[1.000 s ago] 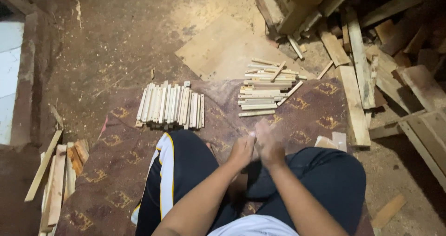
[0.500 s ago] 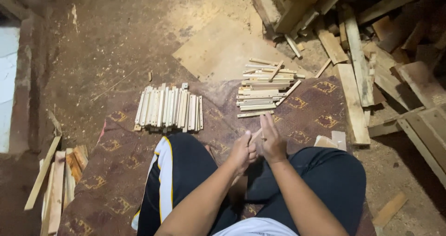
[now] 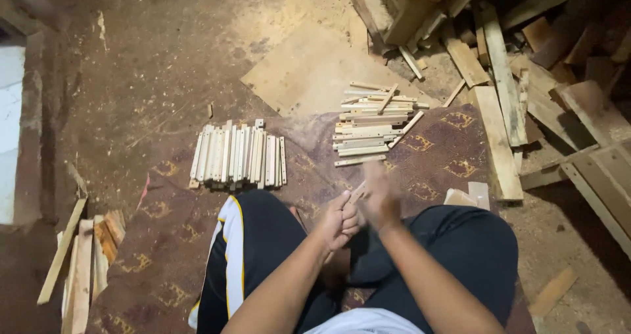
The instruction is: Manual sanding of small wooden slats by rubbing them together and sorting them into piles.
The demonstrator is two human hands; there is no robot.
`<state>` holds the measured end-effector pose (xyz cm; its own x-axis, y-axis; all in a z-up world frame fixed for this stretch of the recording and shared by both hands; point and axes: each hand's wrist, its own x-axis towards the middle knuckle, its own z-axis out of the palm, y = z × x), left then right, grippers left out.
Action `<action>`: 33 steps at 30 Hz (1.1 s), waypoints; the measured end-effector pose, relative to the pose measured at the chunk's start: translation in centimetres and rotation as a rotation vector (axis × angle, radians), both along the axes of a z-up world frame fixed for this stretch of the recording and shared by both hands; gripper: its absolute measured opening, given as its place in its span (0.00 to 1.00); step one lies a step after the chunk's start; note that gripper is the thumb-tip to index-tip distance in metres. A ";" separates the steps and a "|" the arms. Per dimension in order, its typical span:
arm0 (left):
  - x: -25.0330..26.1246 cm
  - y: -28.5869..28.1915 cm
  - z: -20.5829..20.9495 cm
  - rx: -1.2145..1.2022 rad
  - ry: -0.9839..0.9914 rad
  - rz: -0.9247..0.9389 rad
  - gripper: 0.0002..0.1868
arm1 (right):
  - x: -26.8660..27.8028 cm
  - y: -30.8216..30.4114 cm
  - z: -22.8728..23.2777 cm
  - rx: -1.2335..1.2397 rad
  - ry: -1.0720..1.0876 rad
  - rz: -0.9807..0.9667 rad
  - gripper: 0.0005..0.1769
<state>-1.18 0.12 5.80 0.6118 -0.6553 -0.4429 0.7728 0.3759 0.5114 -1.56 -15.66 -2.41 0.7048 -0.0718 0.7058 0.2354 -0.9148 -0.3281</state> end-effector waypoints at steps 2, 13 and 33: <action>1.2 -0.1 -0.9 -0.020 0.005 0.000 0.32 | -1.7 2.6 -1.2 0.077 0.042 0.030 0.30; 0.6 -0.4 -3.6 -0.044 0.025 0.018 0.26 | -1.8 1.8 0.3 0.097 0.042 0.034 0.27; 0.4 -1.2 -4.2 0.029 0.038 -0.026 0.28 | 0.3 -2.3 -2.8 0.191 0.058 0.206 0.29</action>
<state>-0.75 -1.03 1.58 0.5772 -0.6575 -0.4844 0.8012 0.3409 0.4918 -1.22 -18.01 -5.25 0.7571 -0.0507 0.6513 0.3858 -0.7699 -0.5083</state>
